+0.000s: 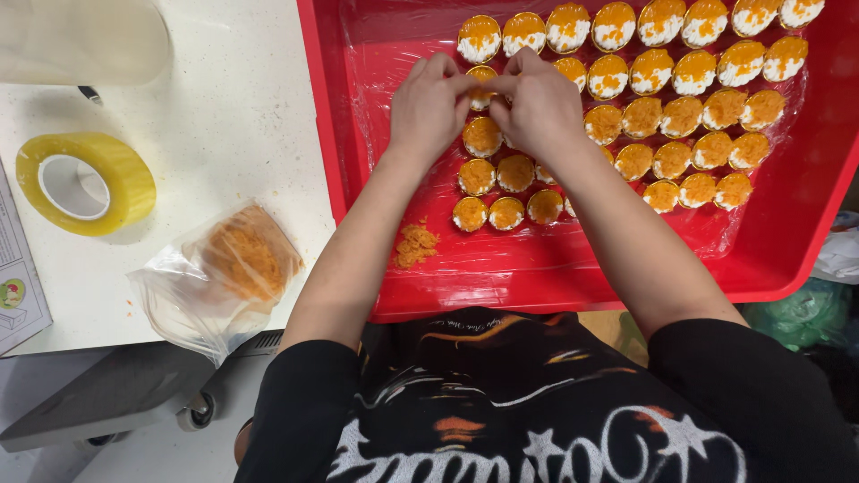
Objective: The person sprinkles orange crumb topping by hand onto white-frosted round pastries arranged in a red tray, working through them one at a time and placing each finished pastry back into rows on the tray.
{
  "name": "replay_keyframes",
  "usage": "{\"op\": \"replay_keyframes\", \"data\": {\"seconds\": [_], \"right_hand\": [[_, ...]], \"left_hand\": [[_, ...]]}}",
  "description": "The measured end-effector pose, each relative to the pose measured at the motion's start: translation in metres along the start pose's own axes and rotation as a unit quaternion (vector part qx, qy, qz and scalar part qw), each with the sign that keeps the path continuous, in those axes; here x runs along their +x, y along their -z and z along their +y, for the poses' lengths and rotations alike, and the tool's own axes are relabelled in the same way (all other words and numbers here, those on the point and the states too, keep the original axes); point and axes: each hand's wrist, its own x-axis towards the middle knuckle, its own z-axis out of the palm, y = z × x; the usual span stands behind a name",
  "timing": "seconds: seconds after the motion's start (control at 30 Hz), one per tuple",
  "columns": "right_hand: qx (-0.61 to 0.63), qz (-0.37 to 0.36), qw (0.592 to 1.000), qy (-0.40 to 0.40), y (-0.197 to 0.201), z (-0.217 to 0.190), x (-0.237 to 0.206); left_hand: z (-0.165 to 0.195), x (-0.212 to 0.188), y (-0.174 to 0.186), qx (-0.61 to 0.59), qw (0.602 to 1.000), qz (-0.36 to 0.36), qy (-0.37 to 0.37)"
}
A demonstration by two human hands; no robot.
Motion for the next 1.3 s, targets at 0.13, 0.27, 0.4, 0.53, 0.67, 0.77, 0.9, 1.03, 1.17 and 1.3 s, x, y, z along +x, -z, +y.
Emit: {"op": "replay_keyframes", "data": {"seconds": [0.13, 0.27, 0.4, 0.53, 0.67, 0.77, 0.9, 1.03, 1.17, 1.3], "right_hand": [[-0.008, 0.004, 1.000, -0.008, 0.000, 0.003, -0.001], [-0.010, 0.013, 1.000, -0.009, 0.002, 0.007, -0.003], [-0.009, 0.001, 1.000, -0.018, 0.002, 0.004, -0.004], [0.019, 0.025, 0.998, -0.048, 0.013, 0.000, -0.011], [0.080, 0.021, 0.996, -0.042, 0.030, -0.014, -0.042], [0.181, -0.077, 0.978, -0.074, 0.027, -0.039, -0.085], [0.150, -0.188, 0.969, 0.058, -0.016, -0.075, -0.119], [0.068, -0.186, 0.977, 0.075, -0.076, -0.094, -0.121], [-0.044, -0.196, 0.975, 0.096, -0.117, -0.104, -0.107], [-0.029, -0.184, 0.977, 0.106, -0.113, -0.107, -0.102]], "left_hand": [[0.000, 0.000, -0.001, 0.045, 0.999, -0.006, -0.021], [-0.002, -0.001, 0.001, 0.049, 0.998, -0.011, -0.028], [0.004, 0.002, 0.006, 0.066, 0.997, -0.002, -0.039], [0.014, -0.009, 0.025, 0.019, 0.999, 0.046, -0.014], [0.015, -0.049, 0.058, -0.117, 0.986, 0.096, 0.066], [0.013, -0.101, 0.076, -0.195, 0.969, 0.055, 0.144], [0.018, -0.157, 0.066, -0.258, 0.942, 0.067, 0.206], [0.028, -0.199, 0.046, -0.358, 0.901, 0.088, 0.228], [0.029, -0.219, 0.043, -0.363, 0.898, 0.114, 0.223], [0.028, -0.228, 0.043, -0.364, 0.901, 0.094, 0.216]]}}
